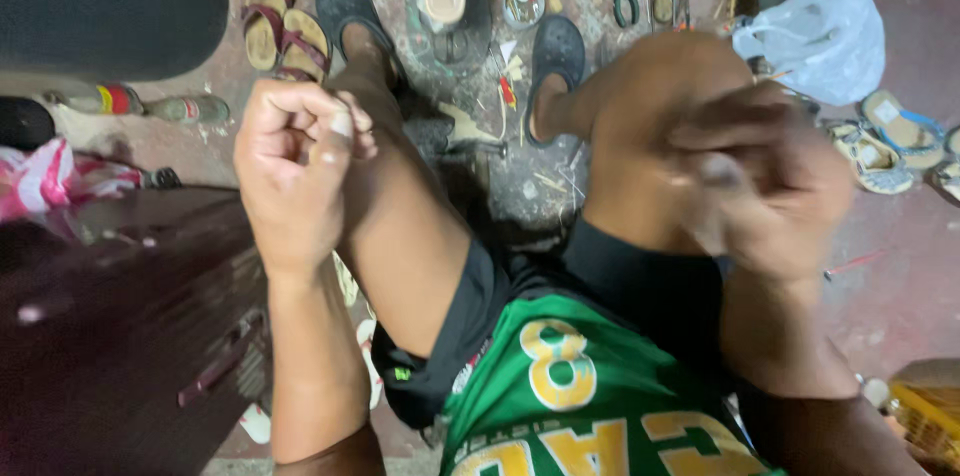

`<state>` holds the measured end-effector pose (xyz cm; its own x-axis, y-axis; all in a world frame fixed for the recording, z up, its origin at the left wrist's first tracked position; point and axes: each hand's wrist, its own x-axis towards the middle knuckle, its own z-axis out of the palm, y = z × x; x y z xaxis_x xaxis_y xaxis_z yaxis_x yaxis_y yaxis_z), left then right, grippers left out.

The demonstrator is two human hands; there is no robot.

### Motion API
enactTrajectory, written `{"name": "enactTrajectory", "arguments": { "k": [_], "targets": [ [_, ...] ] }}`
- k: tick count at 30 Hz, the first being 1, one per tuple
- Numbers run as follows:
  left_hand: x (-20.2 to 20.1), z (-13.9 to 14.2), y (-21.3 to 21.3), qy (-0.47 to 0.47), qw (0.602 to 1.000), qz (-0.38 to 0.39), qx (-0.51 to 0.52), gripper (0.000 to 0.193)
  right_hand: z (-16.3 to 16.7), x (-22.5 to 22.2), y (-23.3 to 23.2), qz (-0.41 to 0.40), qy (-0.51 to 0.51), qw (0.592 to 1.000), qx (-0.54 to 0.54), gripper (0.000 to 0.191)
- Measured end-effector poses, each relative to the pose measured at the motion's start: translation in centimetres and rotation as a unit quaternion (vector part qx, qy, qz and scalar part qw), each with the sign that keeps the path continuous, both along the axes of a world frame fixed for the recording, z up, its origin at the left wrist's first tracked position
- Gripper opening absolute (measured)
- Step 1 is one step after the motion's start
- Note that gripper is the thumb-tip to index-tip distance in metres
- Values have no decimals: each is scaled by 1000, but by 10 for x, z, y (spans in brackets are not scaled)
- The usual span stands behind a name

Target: The person repairs a sandal by attaching a heel piece. They use a hammer to drive a nail into the heel and pliers to adjust the metal components. The person works on the sandal while sitting on the floor.

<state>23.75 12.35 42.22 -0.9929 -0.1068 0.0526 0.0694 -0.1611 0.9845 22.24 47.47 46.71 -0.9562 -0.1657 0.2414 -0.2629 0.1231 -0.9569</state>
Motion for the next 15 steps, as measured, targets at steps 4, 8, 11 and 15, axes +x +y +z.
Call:
{"name": "enactTrajectory", "arguments": {
  "k": [4, 8, 11, 15],
  "targets": [
    [-76, -29, -21, -66, 993, -93, 0, 4, -24, -37, 18, -125, -5, 989, 74, 16],
    [-155, -78, -34, -66, 971, -202, -110, 4, -66, -66, 22, -122, -2, 984, 132, 22],
    [-193, -118, -37, -47, 952, -215, -211, 4, -90, -71, 20, -121, -95, 988, 29, 24],
    [-225, -155, -34, -84, 952, -267, -127, 3, -120, -74, 9, -128, -175, 976, 1, 25]
  ]
}}
